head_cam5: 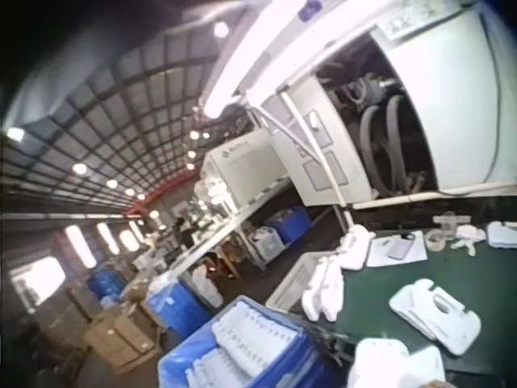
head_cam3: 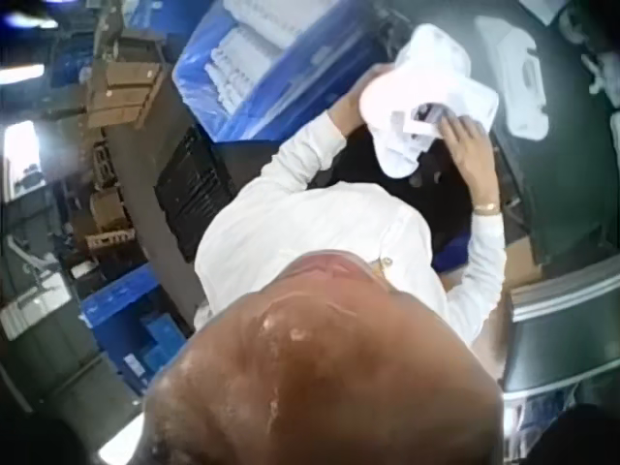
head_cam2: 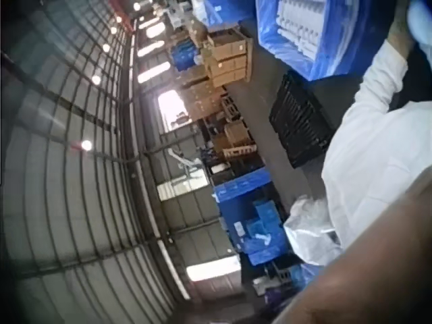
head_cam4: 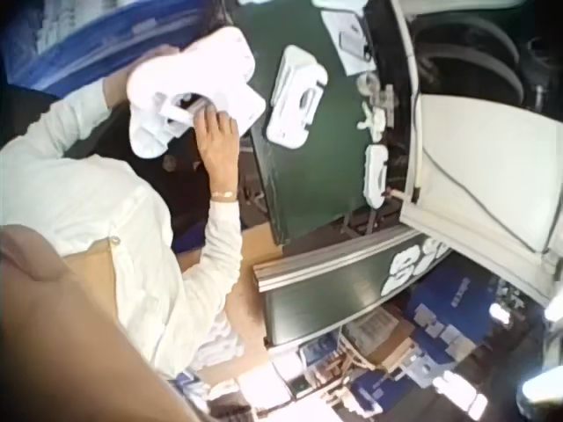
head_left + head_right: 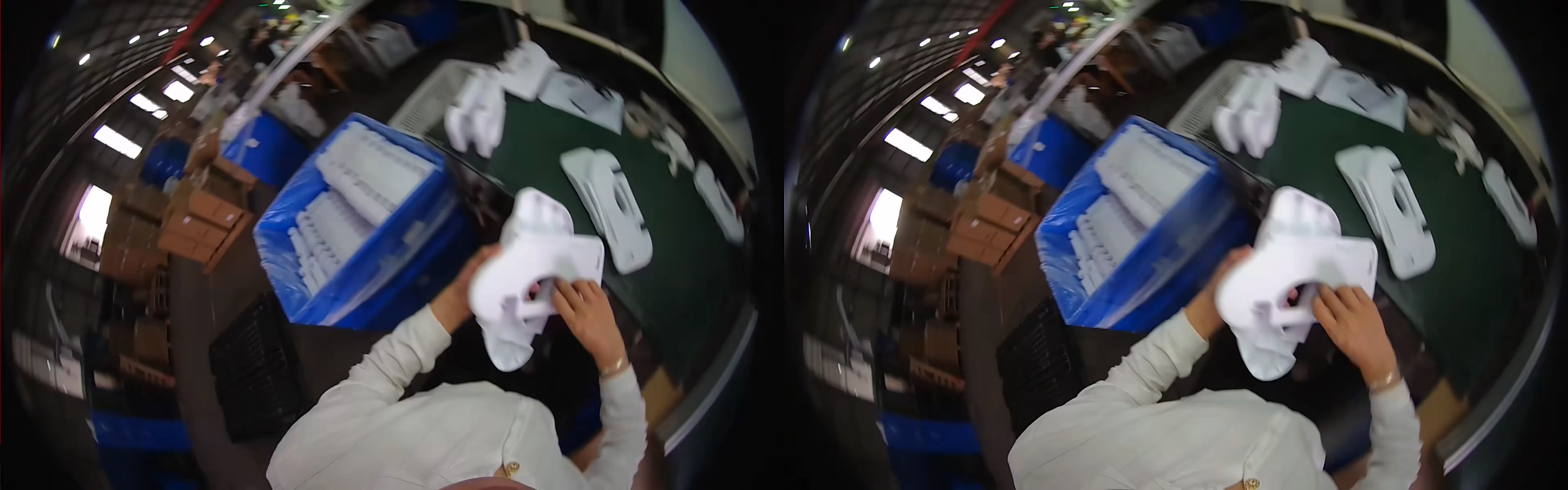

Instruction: Inspect white plastic components and stack them neatly on a workstation.

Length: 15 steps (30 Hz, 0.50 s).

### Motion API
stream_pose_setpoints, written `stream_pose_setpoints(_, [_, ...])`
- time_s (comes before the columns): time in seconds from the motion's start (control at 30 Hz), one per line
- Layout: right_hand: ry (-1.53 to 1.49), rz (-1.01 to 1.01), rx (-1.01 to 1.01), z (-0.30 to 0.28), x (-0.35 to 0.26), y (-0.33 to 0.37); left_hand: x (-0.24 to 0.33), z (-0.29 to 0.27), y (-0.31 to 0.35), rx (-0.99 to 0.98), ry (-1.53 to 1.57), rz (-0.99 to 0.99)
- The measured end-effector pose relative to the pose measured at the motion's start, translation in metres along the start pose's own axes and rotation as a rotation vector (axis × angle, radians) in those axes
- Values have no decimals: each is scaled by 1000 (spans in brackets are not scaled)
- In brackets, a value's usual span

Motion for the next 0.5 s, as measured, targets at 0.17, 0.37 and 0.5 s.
stream_pose_setpoints(0.17, [-139, 204, 4, -3, -19, -4, -12, 4, 11, 10, -210, 132])
stream_pose_setpoints(0.37, [-1325, 855, 287, 51, -5, 11, -17, 29, 13, -54, -781, 336])
stream_pose_setpoints(0.5, [-1749, 1018, 470, 59, -12, 6, -31, 40, 12, -68, -1046, 472])
Point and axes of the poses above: each hand's wrist, its own y-axis away from the middle knuckle, its own z-axis out of the palm, x = y × z, the point moved 6 cm from there along -y, towards the middle knuckle, and after that the axes turned 7 degrees about z, right-handed, at the moved point
